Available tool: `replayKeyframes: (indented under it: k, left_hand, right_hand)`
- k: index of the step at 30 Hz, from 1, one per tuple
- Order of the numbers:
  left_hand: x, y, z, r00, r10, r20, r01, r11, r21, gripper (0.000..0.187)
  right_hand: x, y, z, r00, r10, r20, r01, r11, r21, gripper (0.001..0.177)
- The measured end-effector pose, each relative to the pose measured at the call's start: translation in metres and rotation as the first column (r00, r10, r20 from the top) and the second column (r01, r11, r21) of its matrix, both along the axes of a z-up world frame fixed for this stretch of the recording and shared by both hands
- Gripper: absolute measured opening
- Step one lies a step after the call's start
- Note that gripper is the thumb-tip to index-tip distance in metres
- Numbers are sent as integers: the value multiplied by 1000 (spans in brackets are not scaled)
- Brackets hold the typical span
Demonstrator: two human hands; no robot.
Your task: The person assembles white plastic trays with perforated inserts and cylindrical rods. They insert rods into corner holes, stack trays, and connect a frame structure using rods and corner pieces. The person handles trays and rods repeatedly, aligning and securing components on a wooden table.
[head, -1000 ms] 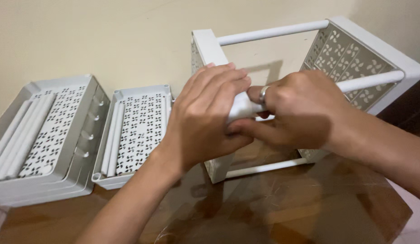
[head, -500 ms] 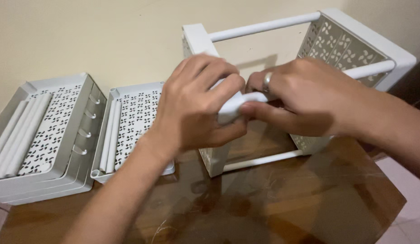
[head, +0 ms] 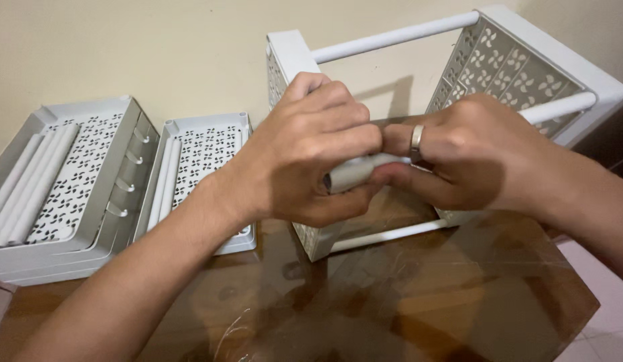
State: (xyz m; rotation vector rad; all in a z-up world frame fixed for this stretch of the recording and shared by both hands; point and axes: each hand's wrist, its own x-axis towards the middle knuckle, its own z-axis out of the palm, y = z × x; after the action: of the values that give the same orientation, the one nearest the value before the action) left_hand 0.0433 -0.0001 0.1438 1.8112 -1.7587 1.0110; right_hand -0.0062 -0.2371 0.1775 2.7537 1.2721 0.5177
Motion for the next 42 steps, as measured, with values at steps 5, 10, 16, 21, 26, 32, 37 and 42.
replayKeyframes:
  k: [5,10,16,21,26,32,37,42]
  left_hand:
    - [3,3,5,993,-22,112,23,1000,-14,18]
    - [-4,27,10,997,30,-74,-32,999,-29,29]
    - [-3,15,5,984,27,-176,-32,999,-27,15]
    - [-4,27,0,975,65,-213,-85,993,-83,15]
    - [-9,37,-12,971,93,-218,-128,980,-150,18]
    - [-15,53,-34,959,137,-246,-199,949,-245,26]
    - [-25,78,-55,946,180,-269,-272,892,-362,21]
    - [-42,101,-70,936,225,-270,-330,829,-451,16]
  right_hand:
    - [-1,-15,3,998,-5,55,2,998,56,39]
    - [13,-32,6,984,-153,89,153,988,7,39]
    - [14,-24,-4,975,-142,170,135,990,52,46]
    - [12,-22,-5,959,-116,260,105,993,54,49]
    - [18,-22,-14,921,-230,314,236,971,20,50]
    - [24,-18,-20,876,-236,421,212,972,105,41]
    - [19,-12,-42,616,-162,771,68,986,153,41]
    - [2,46,-114,799,55,599,-421,762,491,39]
